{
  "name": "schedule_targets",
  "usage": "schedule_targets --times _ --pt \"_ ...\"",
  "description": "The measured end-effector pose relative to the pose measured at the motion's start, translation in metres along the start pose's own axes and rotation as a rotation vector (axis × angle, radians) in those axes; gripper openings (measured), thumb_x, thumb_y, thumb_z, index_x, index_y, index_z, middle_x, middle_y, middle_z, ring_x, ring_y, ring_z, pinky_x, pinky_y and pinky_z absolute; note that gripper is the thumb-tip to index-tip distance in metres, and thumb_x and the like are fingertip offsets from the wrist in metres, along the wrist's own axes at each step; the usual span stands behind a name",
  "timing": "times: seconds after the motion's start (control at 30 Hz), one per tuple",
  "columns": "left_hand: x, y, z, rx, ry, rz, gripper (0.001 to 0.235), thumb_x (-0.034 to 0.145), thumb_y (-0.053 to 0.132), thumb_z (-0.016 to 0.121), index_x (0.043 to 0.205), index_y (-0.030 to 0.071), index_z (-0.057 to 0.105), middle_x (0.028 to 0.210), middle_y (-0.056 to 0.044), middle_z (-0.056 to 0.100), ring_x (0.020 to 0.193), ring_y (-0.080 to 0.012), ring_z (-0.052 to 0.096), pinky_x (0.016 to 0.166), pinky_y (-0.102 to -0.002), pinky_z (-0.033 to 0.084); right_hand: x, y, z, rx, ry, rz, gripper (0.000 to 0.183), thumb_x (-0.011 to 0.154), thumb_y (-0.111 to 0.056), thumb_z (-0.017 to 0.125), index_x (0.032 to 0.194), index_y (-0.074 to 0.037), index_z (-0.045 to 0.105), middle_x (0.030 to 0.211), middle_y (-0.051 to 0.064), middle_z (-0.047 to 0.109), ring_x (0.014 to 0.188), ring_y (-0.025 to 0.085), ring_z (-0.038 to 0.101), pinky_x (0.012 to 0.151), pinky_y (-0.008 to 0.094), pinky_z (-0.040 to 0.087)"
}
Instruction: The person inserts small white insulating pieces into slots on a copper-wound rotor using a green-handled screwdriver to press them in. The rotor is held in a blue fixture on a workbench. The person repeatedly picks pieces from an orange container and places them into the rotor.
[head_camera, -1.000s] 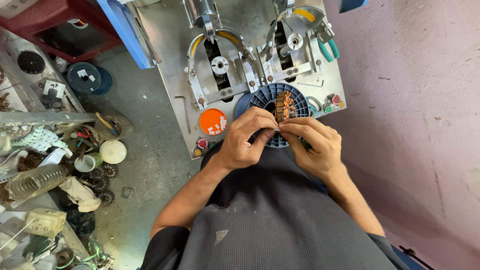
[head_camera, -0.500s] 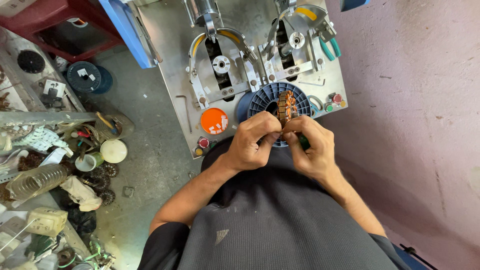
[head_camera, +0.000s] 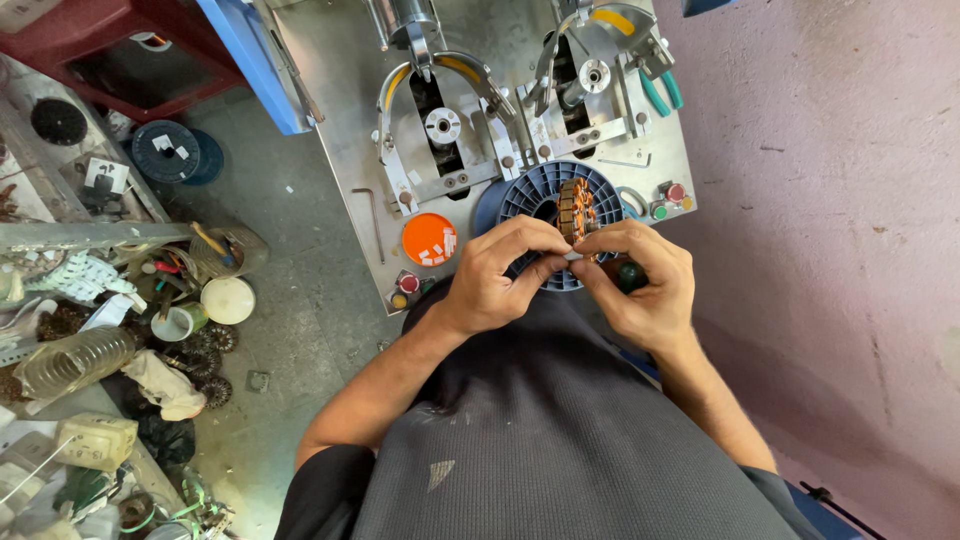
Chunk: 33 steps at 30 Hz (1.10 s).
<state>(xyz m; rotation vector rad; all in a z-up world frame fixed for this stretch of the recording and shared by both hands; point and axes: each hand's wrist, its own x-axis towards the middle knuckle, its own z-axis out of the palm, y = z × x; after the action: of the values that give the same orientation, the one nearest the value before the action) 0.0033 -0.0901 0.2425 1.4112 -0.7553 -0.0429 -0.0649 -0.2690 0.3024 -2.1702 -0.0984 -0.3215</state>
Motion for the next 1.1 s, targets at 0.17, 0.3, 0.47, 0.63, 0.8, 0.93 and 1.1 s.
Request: schedule_targets --times 0.17,0.3,0.47,0.63,0.8,0.93,1.1 --pt "-0.001 -0.004 0.01 0.103 0.07 0.072 0.023 0.092 -0.004 0.077 0.11 0.004 0.065 0.104 -0.01 0.07 0.093 -0.0246 0.072 0.082 -0.033 0.06 -0.001 -0.003 0.008 -0.168 0.055 0.065 0.019 0.083 0.005 0.081 0.098 0.0 0.07 0.094 0.009 0.073 0.072 0.015 0.067 0.063 0.026 0.051" --pt "-0.002 -0.009 0.015 0.125 0.091 0.103 0.024 0.091 -0.007 0.076 0.109 0.004 0.063 0.102 -0.01 0.068 0.09 -0.0266 0.069 0.08 -0.034 0.058 -0.004 0.001 0.01 -0.208 0.067 -0.033 0.018 0.087 0.005 0.08 0.099 0.0 0.068 0.098 0.009 0.071 0.082 0.017 0.071 0.071 0.027 0.054" --pt "0.003 -0.032 0.006 0.049 0.004 0.034 0.033 0.094 0.01 0.078 0.123 0.009 0.063 0.124 -0.009 0.066 0.116 -0.027 0.062 0.101 -0.037 0.05 -0.012 0.009 0.004 -0.224 0.129 0.066 0.019 0.093 0.005 0.081 0.106 0.0 0.069 0.1 0.008 0.071 0.077 0.013 0.07 0.067 0.024 0.054" --pt "0.019 -0.066 -0.004 -0.147 -0.171 -0.007 0.052 0.09 0.015 0.073 0.14 0.01 0.061 0.156 -0.009 0.053 0.149 -0.0275 0.042 0.129 -0.044 0.03 -0.019 0.011 0.005 -0.273 0.146 0.136 0.017 0.094 0.006 0.082 0.104 -0.002 0.07 0.099 0.006 0.071 0.069 0.008 0.063 0.059 0.021 0.049" --pt "0.02 -0.093 -0.005 -0.444 -0.361 -0.044 0.049 0.092 0.008 0.074 0.14 0.011 0.065 0.153 -0.008 0.053 0.154 -0.0267 0.039 0.133 -0.044 0.03 -0.023 0.012 0.013 -0.359 0.113 0.089 0.019 0.091 0.004 0.084 0.103 -0.003 0.071 0.099 0.007 0.071 0.068 0.009 0.06 0.06 0.023 0.046" --pt "0.02 -0.106 -0.003 -0.476 -0.362 -0.058 0.041 0.089 0.003 0.085 0.127 0.012 0.073 0.146 -0.006 0.063 0.152 -0.0278 0.045 0.129 -0.043 0.038 -0.022 0.015 0.019 -0.421 0.136 0.015 0.02 0.094 0.004 0.085 0.106 -0.003 0.071 0.101 0.008 0.07 0.071 0.012 0.064 0.061 0.024 0.049" --pt "0.019 -0.109 -0.003 -0.482 -0.354 -0.053 0.042 0.085 0.002 0.088 0.124 0.01 0.074 0.141 -0.005 0.065 0.152 -0.0291 0.047 0.131 -0.045 0.039 -0.024 0.019 0.023 -0.551 0.135 -0.075 0.021 0.092 0.004 0.086 0.103 -0.004 0.07 0.099 0.008 0.07 0.076 0.016 0.068 0.062 0.027 0.054"
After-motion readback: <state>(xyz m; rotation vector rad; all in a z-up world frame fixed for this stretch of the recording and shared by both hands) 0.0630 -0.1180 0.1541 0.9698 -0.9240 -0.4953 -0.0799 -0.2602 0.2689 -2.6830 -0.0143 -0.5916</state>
